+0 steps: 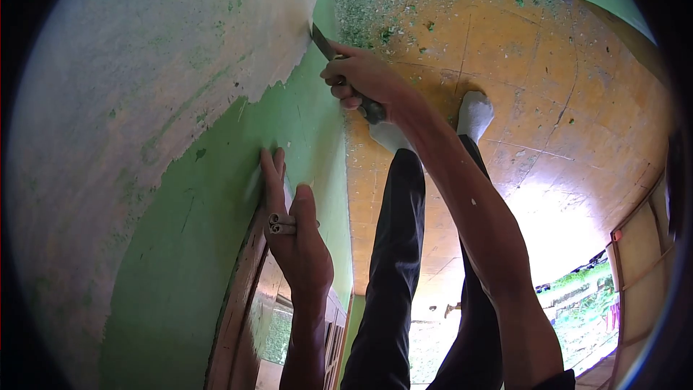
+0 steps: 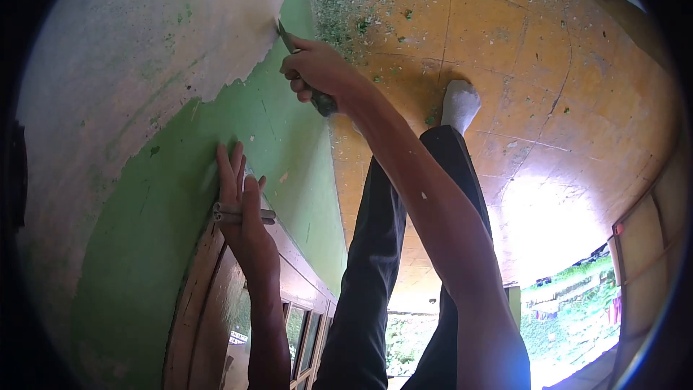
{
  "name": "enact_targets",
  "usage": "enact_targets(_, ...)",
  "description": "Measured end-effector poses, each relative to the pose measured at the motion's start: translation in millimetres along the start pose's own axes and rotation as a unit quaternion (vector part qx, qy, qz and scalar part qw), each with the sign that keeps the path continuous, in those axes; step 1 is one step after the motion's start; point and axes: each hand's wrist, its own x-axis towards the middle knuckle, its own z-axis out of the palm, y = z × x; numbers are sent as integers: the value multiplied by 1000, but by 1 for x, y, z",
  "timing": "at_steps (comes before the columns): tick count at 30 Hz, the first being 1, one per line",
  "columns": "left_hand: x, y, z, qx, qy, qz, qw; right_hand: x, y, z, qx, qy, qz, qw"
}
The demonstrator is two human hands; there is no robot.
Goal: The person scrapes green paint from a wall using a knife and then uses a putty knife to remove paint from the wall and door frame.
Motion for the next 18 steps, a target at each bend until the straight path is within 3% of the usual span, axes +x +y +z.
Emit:
enact_targets(3, -1, 0, 0, 5, -4, -1, 1000, -28, -3, 10, -8, -43, 8, 999)
enact_targets(6, 0, -2, 1, 4, -4, 5, 1000, -23, -3, 11, -49, -10, 8, 999)
enact_targets(10, 0, 0, 0, -4, -2, -1, 1000, -1, 4, 5, 23, 0, 22, 999)
enact_targets(11, 0, -1, 1, -7, -2, 0, 1000, -25, -4, 10, 24, -52, 33, 998)
enact_targets(15, -2, -3, -1, 0, -3, 2, 1000, -28, -2, 0, 74, -88, 19, 993)
enact_targets(18, 0, -7, 1, 3, -3, 11, 1000, -25, -1, 9, 28, -27, 14, 999)
